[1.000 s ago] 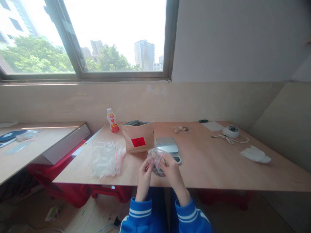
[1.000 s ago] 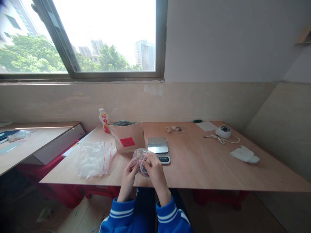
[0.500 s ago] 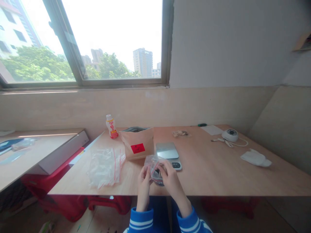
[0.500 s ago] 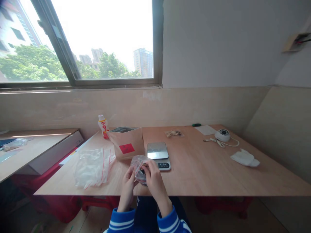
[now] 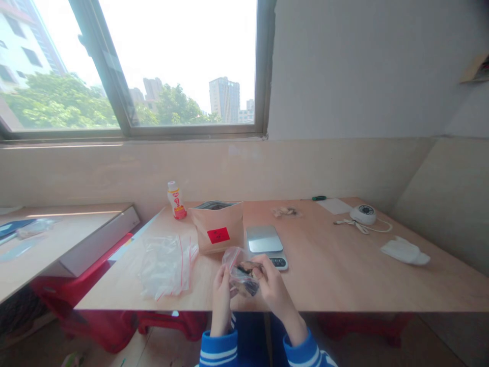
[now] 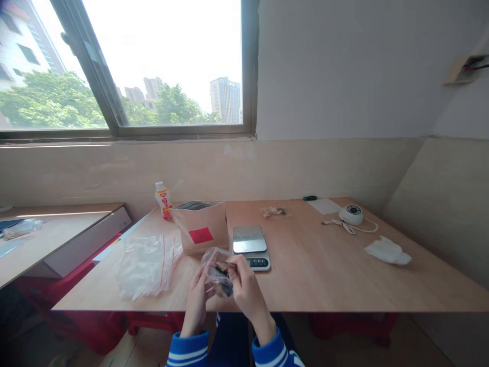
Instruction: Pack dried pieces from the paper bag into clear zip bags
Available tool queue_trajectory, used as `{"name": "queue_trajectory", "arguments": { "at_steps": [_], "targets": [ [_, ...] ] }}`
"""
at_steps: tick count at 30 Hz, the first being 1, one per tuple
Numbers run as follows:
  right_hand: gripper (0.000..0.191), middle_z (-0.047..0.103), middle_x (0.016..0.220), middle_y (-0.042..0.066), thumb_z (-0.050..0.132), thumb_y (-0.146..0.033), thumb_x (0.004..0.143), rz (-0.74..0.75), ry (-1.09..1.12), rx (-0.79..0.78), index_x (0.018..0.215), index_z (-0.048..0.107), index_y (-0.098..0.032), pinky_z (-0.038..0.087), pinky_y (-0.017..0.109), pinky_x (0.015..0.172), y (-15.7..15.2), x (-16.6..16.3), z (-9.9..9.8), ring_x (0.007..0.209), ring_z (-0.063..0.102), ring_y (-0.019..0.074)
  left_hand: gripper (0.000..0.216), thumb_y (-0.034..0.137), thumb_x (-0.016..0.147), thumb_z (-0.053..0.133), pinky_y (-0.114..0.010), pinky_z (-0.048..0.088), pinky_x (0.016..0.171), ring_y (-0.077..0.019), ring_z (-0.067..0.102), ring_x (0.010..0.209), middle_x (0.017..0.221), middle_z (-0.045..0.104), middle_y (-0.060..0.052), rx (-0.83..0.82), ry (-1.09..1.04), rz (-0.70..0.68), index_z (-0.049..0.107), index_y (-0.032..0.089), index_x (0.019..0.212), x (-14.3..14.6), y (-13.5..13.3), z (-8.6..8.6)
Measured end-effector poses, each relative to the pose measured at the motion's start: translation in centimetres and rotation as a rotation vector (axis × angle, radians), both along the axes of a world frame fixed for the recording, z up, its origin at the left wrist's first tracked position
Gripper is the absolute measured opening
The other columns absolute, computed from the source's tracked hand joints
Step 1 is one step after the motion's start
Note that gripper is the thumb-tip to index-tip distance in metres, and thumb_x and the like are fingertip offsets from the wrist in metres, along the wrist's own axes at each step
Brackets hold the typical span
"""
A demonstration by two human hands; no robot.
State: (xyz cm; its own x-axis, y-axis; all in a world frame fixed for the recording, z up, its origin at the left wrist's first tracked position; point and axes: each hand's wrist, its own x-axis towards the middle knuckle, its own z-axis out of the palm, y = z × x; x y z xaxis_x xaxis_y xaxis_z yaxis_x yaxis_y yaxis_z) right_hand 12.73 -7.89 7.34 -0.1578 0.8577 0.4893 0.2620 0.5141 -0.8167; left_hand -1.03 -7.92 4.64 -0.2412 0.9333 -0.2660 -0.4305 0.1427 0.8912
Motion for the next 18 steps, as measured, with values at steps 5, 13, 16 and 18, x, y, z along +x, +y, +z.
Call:
{"name": "queue_trajectory", "arguments": {
  "at_steps": [5, 13, 16, 18],
  "targets": [
    [0.021, 0.064, 0.092, 0.005, 0.038, -0.032, 0.096, -0.062, 0.063, -0.025, 0.100, 0.055, -0.021, 0.049, 0.029, 0.078, 0.1, -0.5, -0.4, 0.087, 0.062, 0.0187, 0.055, 0.052, 0.066, 0.068, -0.023, 0.047, 0.055, -0.0166, 0.066, 0.070, 0.095, 0.070, -0.009, -0.077, 0.008, -0.026, 0.064, 0.018, 0.109, -0.3, 0.1, 0.2],
    [0.024, 0.070, 0.093, 0.008, 0.040, -0.042, 0.094, -0.186, 0.347, -0.054, 0.099, 0.051, -0.022, 0.052, 0.029, 0.066, 1.6, -1.2, 2.6, 0.075, 0.065, 0.0186, 0.057, 0.052, 0.068, 0.065, -0.022, 0.043, 0.051, -0.0144, 0.063, 0.066, 0.094, 0.070, -0.010, -0.057, -0.025, -0.041, 0.064, 0.017, 0.113, -0.6, 0.2, -0.8],
    [0.023, 0.069, 0.097, 0.009, 0.043, -0.042, 0.094, -0.102, 0.398, 0.049, 0.100, 0.051, -0.021, 0.052, 0.031, 0.072, 4.6, -2.2, 6.3, 0.083, 0.066, 0.0194, 0.058, 0.052, 0.069, 0.063, -0.021, 0.043, 0.052, -0.0135, 0.062, 0.065, 0.095, 0.070, -0.010, -0.069, -0.030, 0.003, 0.063, 0.017, 0.116, -1.5, 0.2, -0.9],
    [0.023, 0.069, 0.097, 0.009, 0.042, -0.041, 0.094, -0.056, 0.382, 0.153, 0.102, 0.050, -0.021, 0.051, 0.032, 0.077, 7.0, -3.5, 8.9, 0.087, 0.065, 0.0196, 0.056, 0.051, 0.070, 0.063, -0.021, 0.042, 0.053, -0.0124, 0.062, 0.066, 0.100, 0.069, -0.010, -0.075, -0.019, 0.037, 0.064, 0.018, 0.114, -2.1, 0.1, -0.7]
  ]
}}
